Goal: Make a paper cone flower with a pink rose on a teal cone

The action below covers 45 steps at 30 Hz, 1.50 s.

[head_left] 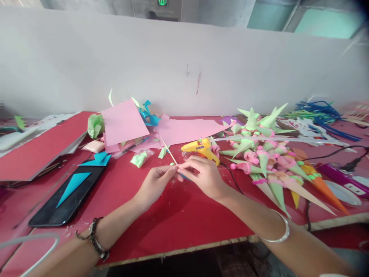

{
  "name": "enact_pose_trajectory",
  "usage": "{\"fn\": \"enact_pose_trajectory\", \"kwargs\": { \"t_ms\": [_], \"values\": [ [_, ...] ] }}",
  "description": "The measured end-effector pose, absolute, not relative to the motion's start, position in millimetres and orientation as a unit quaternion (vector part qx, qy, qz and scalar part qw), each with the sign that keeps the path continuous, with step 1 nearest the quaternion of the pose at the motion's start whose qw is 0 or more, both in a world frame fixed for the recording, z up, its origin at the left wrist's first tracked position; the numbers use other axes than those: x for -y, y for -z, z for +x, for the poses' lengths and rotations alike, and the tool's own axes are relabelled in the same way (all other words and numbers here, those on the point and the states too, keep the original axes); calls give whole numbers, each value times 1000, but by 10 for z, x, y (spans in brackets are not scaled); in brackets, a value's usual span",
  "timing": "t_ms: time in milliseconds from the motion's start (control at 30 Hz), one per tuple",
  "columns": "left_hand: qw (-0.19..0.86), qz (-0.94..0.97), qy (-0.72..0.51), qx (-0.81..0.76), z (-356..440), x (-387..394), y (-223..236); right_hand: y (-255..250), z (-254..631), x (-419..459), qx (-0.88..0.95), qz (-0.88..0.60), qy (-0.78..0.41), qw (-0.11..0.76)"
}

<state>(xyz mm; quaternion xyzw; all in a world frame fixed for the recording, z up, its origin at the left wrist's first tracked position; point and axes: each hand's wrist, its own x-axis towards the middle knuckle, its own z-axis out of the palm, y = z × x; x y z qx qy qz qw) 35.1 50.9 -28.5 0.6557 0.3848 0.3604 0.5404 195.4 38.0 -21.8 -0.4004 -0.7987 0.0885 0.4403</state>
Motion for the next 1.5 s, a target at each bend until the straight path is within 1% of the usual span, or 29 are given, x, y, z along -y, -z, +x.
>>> {"fn": "enact_pose_trajectory", "kwargs": {
  "t_ms": [67, 167, 267, 433, 533, 600, 667, 733, 967, 1133, 1233, 1300, 1367, 1433, 1500],
  "values": [
    [560, 643, -366, -374, 358, -496, 281, 216, 1967, -390, 807, -391, -56, 439],
    [622, 597, -375, -341, 367, -484, 287, 210, 1961, -395, 810, -379, -11, 447],
    [680, 551, -376, -305, 373, -480, 310, 199, 1919, -375, 806, -357, 0, 472],
    [697, 520, -395, -294, 375, -498, 346, 169, 1841, -322, 799, -344, -68, 489],
    [685, 513, -420, -301, 381, -506, 343, 157, 1815, -303, 786, -344, -150, 492],
    [669, 519, -436, -306, 387, -509, 335, 158, 1801, -297, 768, -347, -211, 495],
    [647, 535, -440, -320, 391, -510, 326, 165, 1791, -296, 748, -355, -245, 505],
    [629, 553, -430, -336, 392, -505, 320, 173, 1792, -297, 734, -366, -241, 519],
    [583, 609, -393, -367, 409, -451, 314, 133, 1857, -326, 721, -390, -175, 545],
    [549, 625, -371, -414, 403, -494, 283, 164, 1900, -390, 667, -430, -201, 575],
    [521, 658, -335, -427, 388, -525, 277, 205, 1920, -423, 655, -432, -244, 569],
    [466, 699, -332, -429, 376, -521, 272, 218, 1928, -432, 674, -418, -273, 544],
    [383, 740, -341, -436, 362, -507, 264, 216, 1931, -432, 695, -410, -284, 518],
    [313, 766, -346, -442, 346, -498, 258, 204, 1934, -429, 708, -411, -275, 504],
    [275, 785, -333, -444, 331, -505, 262, 190, 1939, -426, 718, -418, -257, 494]
  ]
}}
